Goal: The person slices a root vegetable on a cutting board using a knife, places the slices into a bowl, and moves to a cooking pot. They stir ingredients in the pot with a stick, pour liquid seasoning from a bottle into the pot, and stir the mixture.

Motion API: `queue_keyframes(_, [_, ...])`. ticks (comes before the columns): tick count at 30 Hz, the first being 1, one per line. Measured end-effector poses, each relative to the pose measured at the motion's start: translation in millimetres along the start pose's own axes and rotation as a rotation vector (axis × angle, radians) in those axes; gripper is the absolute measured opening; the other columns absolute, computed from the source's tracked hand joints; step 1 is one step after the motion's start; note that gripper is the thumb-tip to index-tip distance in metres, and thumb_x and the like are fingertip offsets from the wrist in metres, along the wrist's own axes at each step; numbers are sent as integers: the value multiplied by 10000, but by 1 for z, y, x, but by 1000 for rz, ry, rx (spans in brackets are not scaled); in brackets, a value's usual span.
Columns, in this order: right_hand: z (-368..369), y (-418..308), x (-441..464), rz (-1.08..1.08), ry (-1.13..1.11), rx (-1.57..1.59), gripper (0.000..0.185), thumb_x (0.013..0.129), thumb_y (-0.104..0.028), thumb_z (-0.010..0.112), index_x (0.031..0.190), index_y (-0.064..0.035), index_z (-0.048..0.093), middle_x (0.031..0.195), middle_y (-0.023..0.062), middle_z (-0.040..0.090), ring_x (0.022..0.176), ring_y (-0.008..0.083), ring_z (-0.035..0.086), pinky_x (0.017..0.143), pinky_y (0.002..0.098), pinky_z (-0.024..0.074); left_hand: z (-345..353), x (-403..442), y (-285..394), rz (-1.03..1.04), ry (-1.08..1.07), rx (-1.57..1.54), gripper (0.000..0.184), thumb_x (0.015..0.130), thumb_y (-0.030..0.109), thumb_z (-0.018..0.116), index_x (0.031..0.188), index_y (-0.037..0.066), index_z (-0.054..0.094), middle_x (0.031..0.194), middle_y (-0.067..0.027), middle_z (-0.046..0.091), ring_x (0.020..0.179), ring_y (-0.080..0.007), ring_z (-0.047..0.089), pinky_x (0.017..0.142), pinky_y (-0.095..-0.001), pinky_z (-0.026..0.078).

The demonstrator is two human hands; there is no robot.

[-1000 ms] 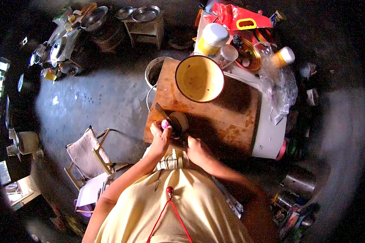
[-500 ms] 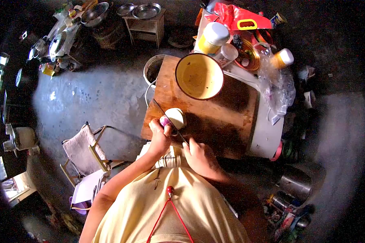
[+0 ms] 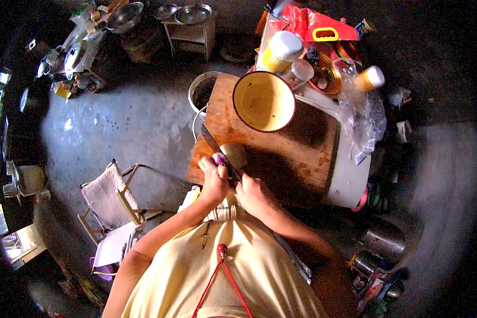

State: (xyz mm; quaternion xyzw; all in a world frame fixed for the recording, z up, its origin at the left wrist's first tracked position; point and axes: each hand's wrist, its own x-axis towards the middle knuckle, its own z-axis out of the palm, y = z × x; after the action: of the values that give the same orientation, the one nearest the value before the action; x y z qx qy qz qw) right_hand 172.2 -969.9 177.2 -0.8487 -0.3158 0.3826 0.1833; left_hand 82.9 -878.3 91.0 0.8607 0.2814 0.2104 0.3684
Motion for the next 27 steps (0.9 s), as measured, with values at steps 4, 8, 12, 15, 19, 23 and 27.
queue_keyframes(4, [-19, -1, -30, 70, -68, -95, 271, 842, -213, 473, 962, 24, 525, 794, 296, 563, 794, 437, 564, 662, 495, 458, 0, 2, 5, -152, 44, -56, 143, 789, 87, 409, 814, -39, 472, 948, -279, 367, 901, -388, 348, 810, -439, 321])
queue_keyframes(8, [2, 7, -18, 22, -29, -135, 264, 819, -159, 473, 968, 47, 546, 744, 267, 583, 711, 419, 595, 637, 483, 487, 18, -4, -15, -110, 50, -20, 147, 816, 41, 398, 910, -43, 474, 933, -268, 362, 841, -380, 348, 757, -462, 312])
queue_keyframes(12, [34, 34, 7, -73, 34, -109, 171, 767, -42, 461, 897, 30, 545, 788, 262, 591, 744, 417, 594, 644, 479, 479, 2, 0, -2, -285, -35, -118, 290, 844, 158, 416, 1002, -85, 413, 1004, -278, 368, 946, -413, 344, 865, -442, 322])
queue_keyframes(15, [34, 32, 6, -103, 101, -81, 144, 742, 1, 457, 861, 24, 534, 789, 266, 585, 741, 426, 586, 630, 486, 464, -10, -1, -2, -436, 106, -276, 301, 839, 147, 504, 1032, -67, 417, 1026, -237, 387, 983, -372, 402, 887, -418, 360])
queue_keyframes(19, [26, 25, 2, -113, 95, -19, 238, 819, -152, 522, 1023, -34, 558, 815, 264, 585, 795, 429, 569, 642, 486, 464, -34, 5, 1, -647, -26, -806, 320, 781, 91, 615, 1016, -46, 447, 933, -117, 540, 810, -168, 578, 708, -287, 490])
queue_keyframes(23, [45, 34, -7, -348, 409, 15, 307, 802, -141, 553, 1087, -54, 481, 732, 265, 579, 710, 444, 567, 594, 516, 448, -29, 4, -4, -611, 3, -743, 343, 753, 125, 638, 1015, -21, 471, 896, -87, 539, 787, -143, 524, 717, -262, 448])
queue_keyframes(27, [42, 31, -11, -238, 320, -39, 289, 797, -136, 546, 1073, -64, 500, 731, 268, 581, 685, 444, 567, 590, 509, 450, -29, 8, -3, -612, 44, -709, 376, 698, 112, 652, 980, -52, 465, 848, -105, 559, 742, -153, 548, 657, -276, 475])
